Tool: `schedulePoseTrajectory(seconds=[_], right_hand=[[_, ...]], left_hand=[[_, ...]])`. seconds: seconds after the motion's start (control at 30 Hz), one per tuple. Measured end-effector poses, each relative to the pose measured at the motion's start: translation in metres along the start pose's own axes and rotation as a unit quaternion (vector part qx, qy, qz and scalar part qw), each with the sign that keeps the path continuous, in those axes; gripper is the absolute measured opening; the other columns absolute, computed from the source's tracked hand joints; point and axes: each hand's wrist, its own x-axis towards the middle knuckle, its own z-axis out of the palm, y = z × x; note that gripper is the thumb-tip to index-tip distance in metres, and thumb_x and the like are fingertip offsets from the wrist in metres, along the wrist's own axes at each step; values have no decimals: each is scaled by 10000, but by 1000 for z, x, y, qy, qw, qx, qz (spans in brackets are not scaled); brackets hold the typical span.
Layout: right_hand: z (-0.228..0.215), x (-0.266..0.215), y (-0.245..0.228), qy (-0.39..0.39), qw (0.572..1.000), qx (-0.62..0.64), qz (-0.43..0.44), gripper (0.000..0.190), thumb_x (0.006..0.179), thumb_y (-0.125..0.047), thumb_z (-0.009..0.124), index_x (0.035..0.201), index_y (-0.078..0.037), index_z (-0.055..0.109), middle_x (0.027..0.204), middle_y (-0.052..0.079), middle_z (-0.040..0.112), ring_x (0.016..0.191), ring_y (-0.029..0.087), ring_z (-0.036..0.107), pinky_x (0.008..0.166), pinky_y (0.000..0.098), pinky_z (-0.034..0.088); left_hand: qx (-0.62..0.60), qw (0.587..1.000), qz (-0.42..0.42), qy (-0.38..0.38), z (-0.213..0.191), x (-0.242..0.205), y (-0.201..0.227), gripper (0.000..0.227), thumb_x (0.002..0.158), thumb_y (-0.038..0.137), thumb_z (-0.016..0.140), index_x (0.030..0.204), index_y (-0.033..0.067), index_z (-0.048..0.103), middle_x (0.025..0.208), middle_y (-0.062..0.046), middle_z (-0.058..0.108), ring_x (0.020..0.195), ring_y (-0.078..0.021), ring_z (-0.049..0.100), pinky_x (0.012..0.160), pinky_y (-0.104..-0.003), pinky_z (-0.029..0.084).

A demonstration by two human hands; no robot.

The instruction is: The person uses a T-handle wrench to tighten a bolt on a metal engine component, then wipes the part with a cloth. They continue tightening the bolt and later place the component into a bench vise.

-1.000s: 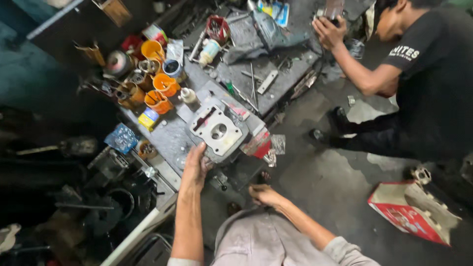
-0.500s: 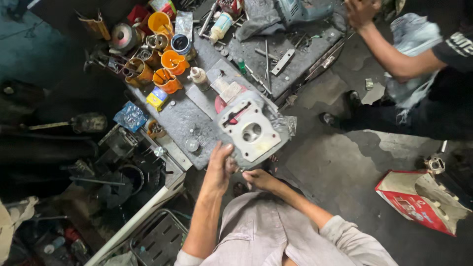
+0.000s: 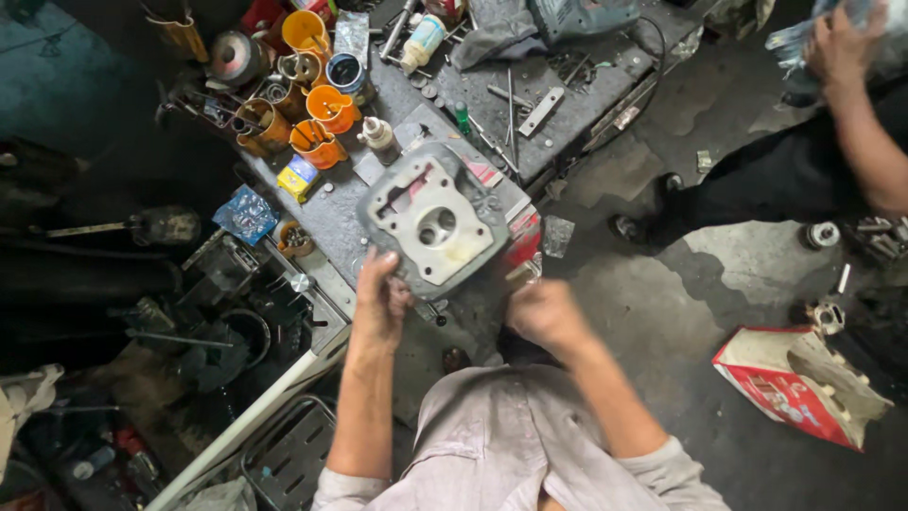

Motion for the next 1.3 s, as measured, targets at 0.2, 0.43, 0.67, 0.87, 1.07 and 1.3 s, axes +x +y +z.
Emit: schedulePoseTrajectory(seconds=[0.2, 0.43, 0.67, 0.87, 1.07, 1.3], right_hand=[[-101, 93, 42, 208, 977, 13, -47, 103, 830, -16, 583, 902, -1, 654, 1173, -11, 695, 641, 101, 592, 560, 262, 479], [47, -6, 58, -110, 988, 16, 105, 88, 735, -68, 679, 780, -2, 717, 769, 82, 697, 573, 147, 632, 524, 289, 511], [-113, 92, 11, 188, 975, 112, -24, 389, 986, -166, 618, 1318, -301, 768, 685, -42, 498, 562, 68, 444, 461, 238, 349], [42, 39, 82, -92, 981, -4, 169, 106, 956, -203, 632, 1036, -209, 703, 644, -20, 527, 530, 96, 460, 458, 280, 348], [-70, 42, 32, -26, 988, 109, -107, 159, 964, -111, 652, 863, 12, 645, 736, 100, 681, 579, 163, 612, 507, 310, 472], [7, 83, 83, -16, 985, -167, -28, 260, 968, -158, 647, 1213, -186, 728, 732, 12, 600, 602, 103, 510, 504, 289, 390]], left_hand=[[-47, 998, 39, 25, -17, -14, 19, 582, 830, 338, 720, 1331, 137, 502, 885, 47, 607, 638, -61, 565, 519, -219, 450], [-53, 996, 67, -5, -17, -24, 21, 646, 869, 328, 702, 1424, 78, 484, 969, -19, 617, 717, -115, 622, 619, -303, 555], [-31, 996, 79, -8, -8, -26, 24, 751, 852, 354, 686, 1472, 17, 431, 1127, -115, 666, 864, -224, 723, 736, -387, 617], [-35, 998, 53, 31, -8, -24, 22, 842, 792, 349, 688, 1488, 52, 319, 1111, -103, 679, 811, -230, 730, 663, -381, 613], [-18, 996, 68, 47, -10, -18, 25, 872, 806, 250, 742, 1536, 1, 335, 1080, -113, 662, 773, -201, 702, 619, -329, 579], [-34, 993, 26, 111, -22, -10, 12, 943, 767, 213, 713, 1570, 69, 240, 1081, -55, 678, 689, -156, 634, 494, -269, 486]])
